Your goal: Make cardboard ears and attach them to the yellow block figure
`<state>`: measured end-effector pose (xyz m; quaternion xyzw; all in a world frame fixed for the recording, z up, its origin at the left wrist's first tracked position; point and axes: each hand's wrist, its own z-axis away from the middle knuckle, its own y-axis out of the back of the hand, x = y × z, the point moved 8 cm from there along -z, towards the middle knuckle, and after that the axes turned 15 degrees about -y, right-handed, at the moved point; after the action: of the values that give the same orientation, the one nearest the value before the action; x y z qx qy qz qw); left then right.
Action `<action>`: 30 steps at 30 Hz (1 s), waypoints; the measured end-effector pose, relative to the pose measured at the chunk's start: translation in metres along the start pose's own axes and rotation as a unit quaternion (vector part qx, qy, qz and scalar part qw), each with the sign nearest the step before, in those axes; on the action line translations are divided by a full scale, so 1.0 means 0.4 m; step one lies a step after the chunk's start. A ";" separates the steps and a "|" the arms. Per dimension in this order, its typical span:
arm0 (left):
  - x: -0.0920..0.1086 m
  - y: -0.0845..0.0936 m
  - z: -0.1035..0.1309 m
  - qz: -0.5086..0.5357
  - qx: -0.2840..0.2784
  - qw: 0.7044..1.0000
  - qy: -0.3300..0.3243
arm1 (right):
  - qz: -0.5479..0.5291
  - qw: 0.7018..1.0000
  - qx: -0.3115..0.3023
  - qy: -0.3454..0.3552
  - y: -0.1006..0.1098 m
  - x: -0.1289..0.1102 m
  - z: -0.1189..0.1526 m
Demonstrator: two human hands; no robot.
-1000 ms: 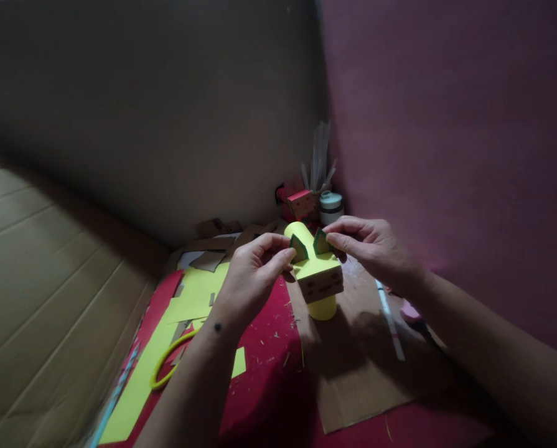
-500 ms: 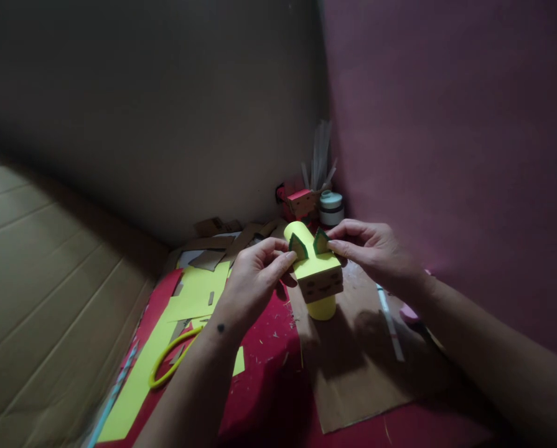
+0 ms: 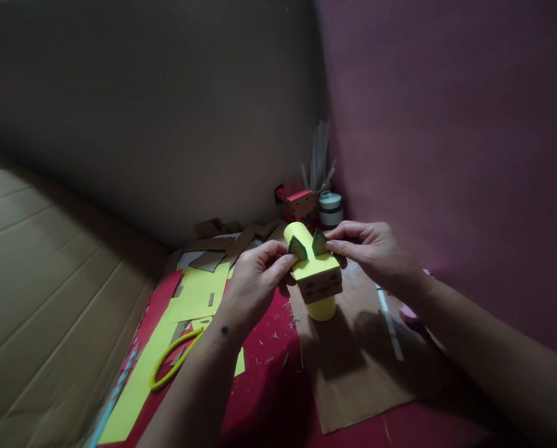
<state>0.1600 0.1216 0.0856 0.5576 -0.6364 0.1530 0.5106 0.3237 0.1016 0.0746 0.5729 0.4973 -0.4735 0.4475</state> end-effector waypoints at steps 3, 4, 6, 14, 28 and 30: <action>0.001 0.001 -0.002 -0.005 0.002 1.000 -0.002 | 0.002 1.000 0.001 -0.002 -0.001 -0.003 0.001; 0.003 0.001 -0.002 -0.006 0.003 1.000 -0.002 | 0.003 1.000 0.001 -0.002 -0.001 -0.004 0.001; 0.006 0.001 -0.003 -0.009 0.006 1.000 -0.003 | 0.005 1.000 0.003 -0.002 0.001 -0.004 0.001; 0.010 0.019 0.001 -0.006 0.034 0.999 0.002 | 0.018 1.000 -0.005 0.005 -0.003 -0.007 0.001; 0.017 0.021 -0.013 0.033 0.100 0.994 0.003 | 0.018 1.000 0.005 -0.015 -0.021 -0.039 -0.012; 0.018 0.019 -0.013 0.034 0.099 0.995 0.005 | 0.010 1.000 0.005 -0.022 -0.020 -0.034 -0.012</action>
<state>0.1568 0.1243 0.0965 0.5828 -0.6341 0.2350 0.4506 0.3154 0.1054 0.0884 0.5697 0.4793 -0.4837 0.4602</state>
